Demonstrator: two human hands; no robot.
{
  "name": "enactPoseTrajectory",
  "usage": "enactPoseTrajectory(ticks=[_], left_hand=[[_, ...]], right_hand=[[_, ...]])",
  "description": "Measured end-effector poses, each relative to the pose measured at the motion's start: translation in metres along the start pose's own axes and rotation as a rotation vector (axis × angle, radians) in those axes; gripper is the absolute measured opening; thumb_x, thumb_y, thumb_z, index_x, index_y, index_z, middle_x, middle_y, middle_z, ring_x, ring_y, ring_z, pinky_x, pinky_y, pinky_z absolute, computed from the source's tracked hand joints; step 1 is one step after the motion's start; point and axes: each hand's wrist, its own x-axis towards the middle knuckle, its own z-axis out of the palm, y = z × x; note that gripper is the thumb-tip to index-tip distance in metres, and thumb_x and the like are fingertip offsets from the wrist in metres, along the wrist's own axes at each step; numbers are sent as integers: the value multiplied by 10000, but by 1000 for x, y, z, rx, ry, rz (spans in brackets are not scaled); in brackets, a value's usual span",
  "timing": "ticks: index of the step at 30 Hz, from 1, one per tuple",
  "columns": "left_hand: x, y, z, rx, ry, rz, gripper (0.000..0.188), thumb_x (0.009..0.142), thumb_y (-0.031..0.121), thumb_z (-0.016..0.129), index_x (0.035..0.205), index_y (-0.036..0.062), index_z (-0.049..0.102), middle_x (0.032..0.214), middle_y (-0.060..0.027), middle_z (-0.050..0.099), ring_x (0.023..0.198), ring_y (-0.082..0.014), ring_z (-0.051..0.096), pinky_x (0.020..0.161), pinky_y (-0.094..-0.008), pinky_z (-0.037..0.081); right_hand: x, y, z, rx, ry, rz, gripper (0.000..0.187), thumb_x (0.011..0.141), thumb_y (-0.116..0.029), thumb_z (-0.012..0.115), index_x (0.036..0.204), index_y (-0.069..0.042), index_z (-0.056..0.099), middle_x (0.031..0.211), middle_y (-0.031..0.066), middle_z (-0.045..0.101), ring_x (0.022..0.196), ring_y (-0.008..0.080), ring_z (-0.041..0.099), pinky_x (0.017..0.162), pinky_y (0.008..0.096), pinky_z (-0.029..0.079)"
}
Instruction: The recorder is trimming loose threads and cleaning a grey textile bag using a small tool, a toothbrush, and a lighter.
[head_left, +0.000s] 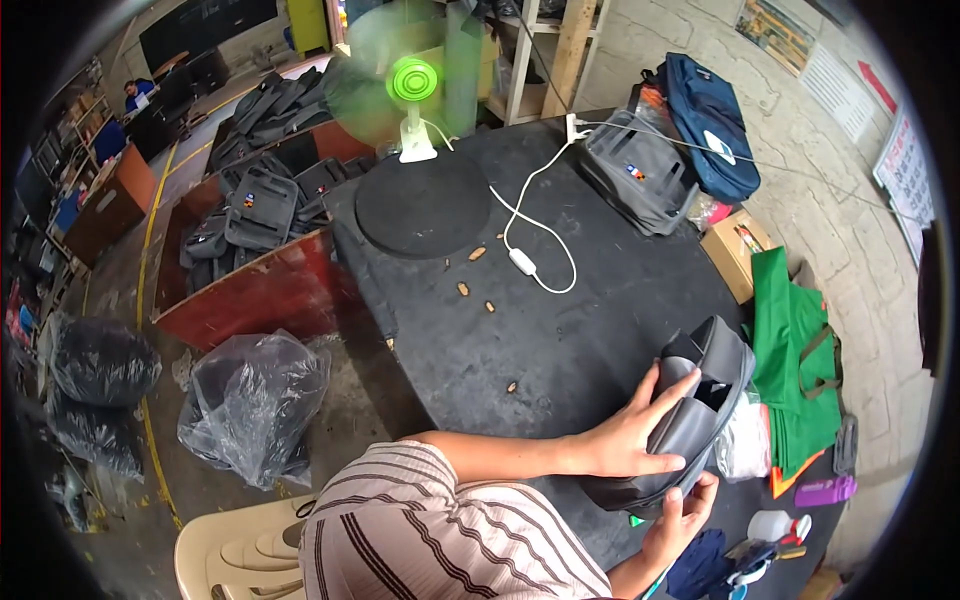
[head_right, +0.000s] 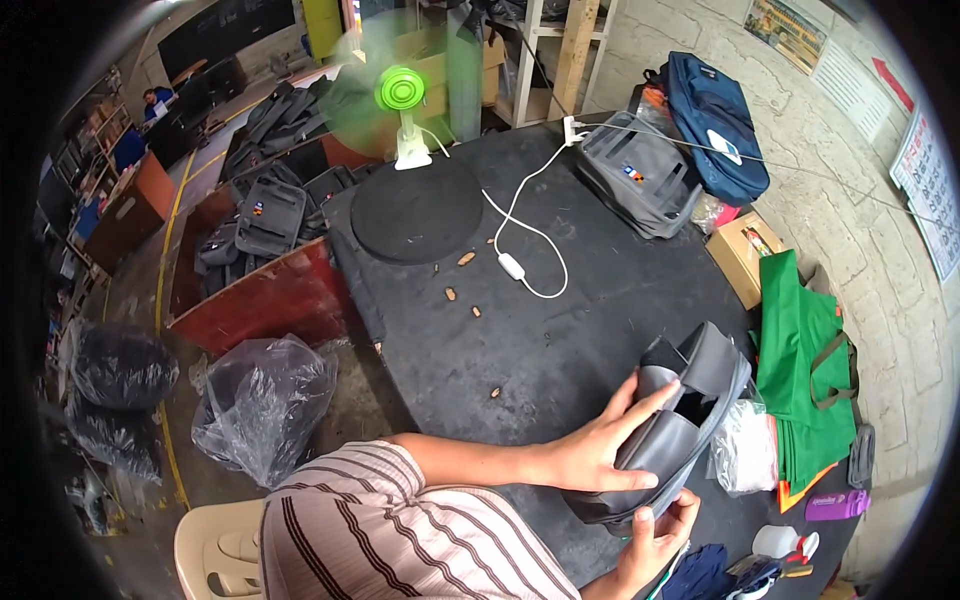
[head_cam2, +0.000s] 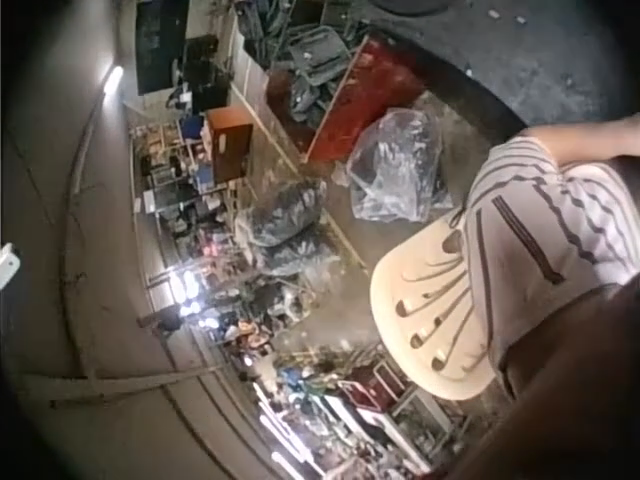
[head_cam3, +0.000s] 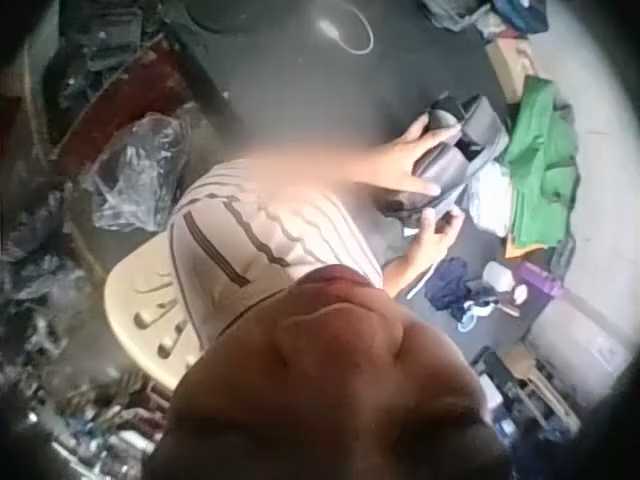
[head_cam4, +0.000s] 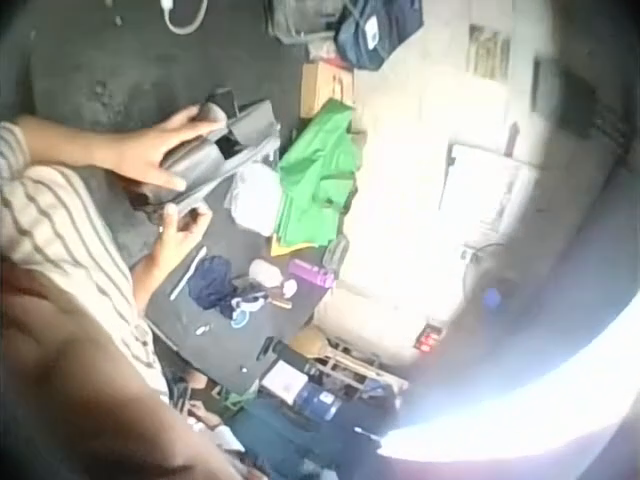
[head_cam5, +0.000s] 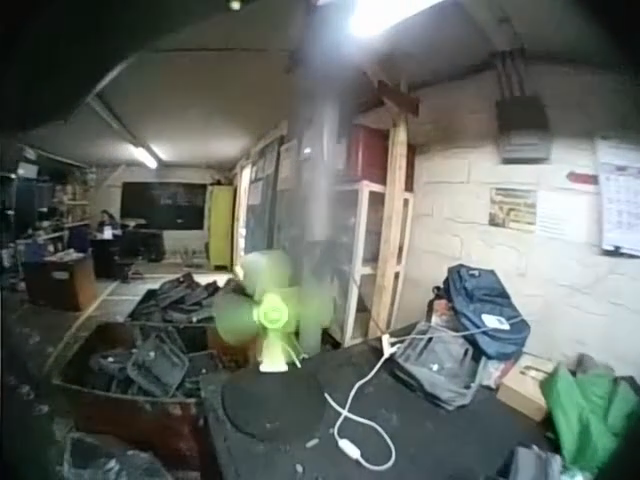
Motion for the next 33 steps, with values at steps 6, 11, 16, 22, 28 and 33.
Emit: enactPoseTrajectory(ticks=[6, 11, 16, 22, 28, 33], left_hand=[[28, -8, -33, -369, -368, -22, 844, 729, 60, 637, 1476, 81, 244, 1502, -199, 218, 1425, -289, 120, 1108, -401, 269], [42, 1, -63, -278, -383, -195, 708, 800, 50, 671, 1432, 93, 355, 1415, -118, 420, 1209, -262, 497, 1024, -393, 403], [47, -2, -59, -340, -414, -188, 567, 871, 51, 593, 1399, 19, 387, 1396, -114, 448, 1218, -207, 483, 1032, -350, 367], [68, 4, -67, -96, -485, 43, 434, 823, -43, 507, 1248, 19, 562, 1234, -130, 604, 1182, -229, 550, 1005, -318, 395], [83, 4, -63, 39, -326, 23, 359, 825, -47, 557, 1179, -8, 605, 1147, -127, 633, 1118, -207, 577, 979, -315, 419], [74, 12, -57, 353, 48, 330, 256, 737, -35, 653, 981, 36, 685, 1018, -95, 667, 971, -200, 587, 826, -309, 465]], right_hand=[[-4, -11, 18, 83, -19, 84, 315, 747, -131, 741, 923, -56, 490, 853, -11, 513, 775, 68, 485, 685, 201, 388], [7, -12, 24, 31, 1, 72, 207, 818, 14, 668, 871, -45, 477, 832, 23, 543, 784, 103, 567, 724, 222, 462], [7, -9, 8, -180, 168, -108, 260, 807, 20, 634, 1005, -29, 472, 953, 76, 533, 828, 155, 574, 773, 273, 475], [27, -34, -9, -1120, 305, -533, 572, 687, 56, 594, 1227, -130, 566, 1342, 132, 422, 1306, 379, 320, 1064, 465, 278], [23, -14, -23, -1031, 307, -453, 480, 685, -1, 694, 1145, -103, 601, 1228, 95, 522, 1263, 356, 390, 1033, 453, 308], [25, -11, -24, -1028, 340, -481, 489, 664, 10, 710, 1130, -82, 592, 1197, 93, 540, 1225, 351, 429, 1004, 442, 330]])
